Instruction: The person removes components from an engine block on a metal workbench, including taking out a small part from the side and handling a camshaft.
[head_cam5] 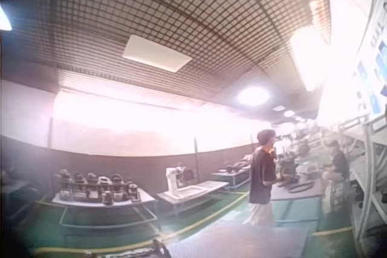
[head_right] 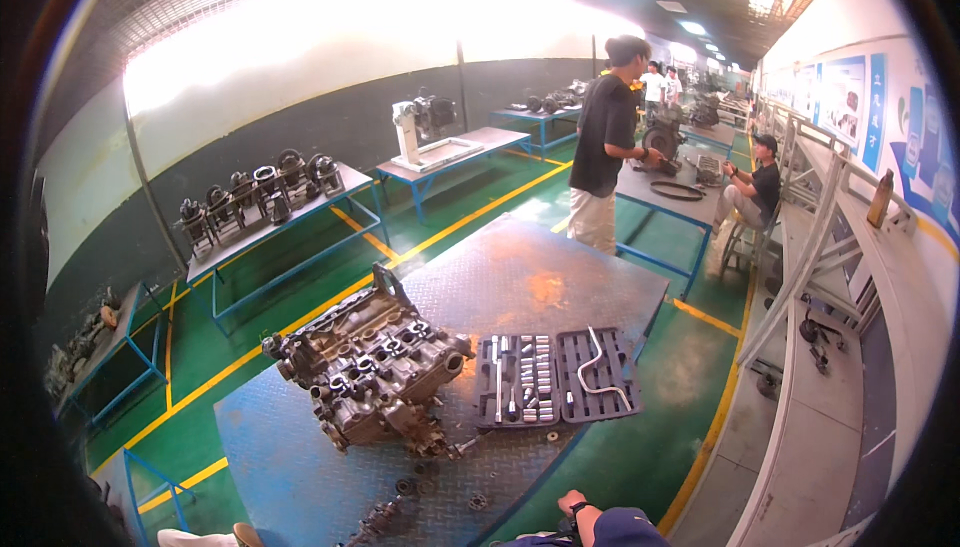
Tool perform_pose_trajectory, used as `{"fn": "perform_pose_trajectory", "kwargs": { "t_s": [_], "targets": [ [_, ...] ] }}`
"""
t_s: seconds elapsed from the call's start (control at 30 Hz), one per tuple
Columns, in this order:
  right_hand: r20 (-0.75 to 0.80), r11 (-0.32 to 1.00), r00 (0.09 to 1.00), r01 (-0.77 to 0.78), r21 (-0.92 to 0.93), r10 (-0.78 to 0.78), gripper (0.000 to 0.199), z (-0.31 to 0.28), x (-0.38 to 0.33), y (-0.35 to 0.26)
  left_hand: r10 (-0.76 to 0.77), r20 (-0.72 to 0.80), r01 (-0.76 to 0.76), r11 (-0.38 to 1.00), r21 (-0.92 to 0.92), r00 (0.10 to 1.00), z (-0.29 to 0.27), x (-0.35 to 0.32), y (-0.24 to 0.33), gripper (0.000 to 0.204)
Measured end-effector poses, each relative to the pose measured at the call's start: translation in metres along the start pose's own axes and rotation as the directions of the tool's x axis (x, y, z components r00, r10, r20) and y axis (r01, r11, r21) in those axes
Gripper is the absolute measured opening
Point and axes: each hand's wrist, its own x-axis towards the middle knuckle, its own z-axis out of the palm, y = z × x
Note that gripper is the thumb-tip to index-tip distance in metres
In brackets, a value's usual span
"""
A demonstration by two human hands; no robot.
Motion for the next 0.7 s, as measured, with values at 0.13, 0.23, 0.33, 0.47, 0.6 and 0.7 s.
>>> {"fn": "perform_pose_trajectory", "kwargs": {
  "t_s": [0.13, 0.23, 0.33, 0.47, 0.6, 0.7],
  "targets": [
    [0.012, 0.998, 1.0, -0.029, 0.06, 0.029, 0.027, -0.013, -0.012, -0.002, 0.005, 0.008, -0.005, 1.0, 0.005, 1.0, 0.001, 0.001, -0.004, 0.018],
    [0.025, 0.995, 0.999, -0.046, 0.085, 0.044, 0.027, -0.017, -0.015, -0.001, 0.003, 0.007, -0.003, 1.0, 0.004, 1.0, 0.003, -0.002, -0.008, 0.018],
    [0.046, 1.0, 0.999, -0.001, 0.028, -0.001, 0.035, -0.021, -0.016, -0.007, 0.004, 0.01, -0.004, 1.0, 0.005, 1.0, 0.005, -0.003, -0.01, 0.017],
    [0.097, 0.998, 0.994, -0.046, 0.052, 0.041, 0.036, -0.024, -0.023, -0.015, -0.008, 0.006, 0.008, 1.0, 0.006, 1.0, 0.006, -0.006, -0.014, 0.017],
    [0.013, 0.998, 1.0, -0.02, 0.053, 0.02, 0.027, -0.016, -0.01, -0.013, -0.011, 0.01, 0.011, 1.0, 0.003, 1.0, 0.007, -0.011, -0.012, 0.016],
    [-0.055, 1.0, 0.998, 0.028, 0.0, -0.028, 0.027, -0.012, -0.005, -0.013, -0.016, 0.011, 0.016, 1.0, -0.001, 1.0, 0.008, -0.014, -0.014, 0.016]
  ]
}}
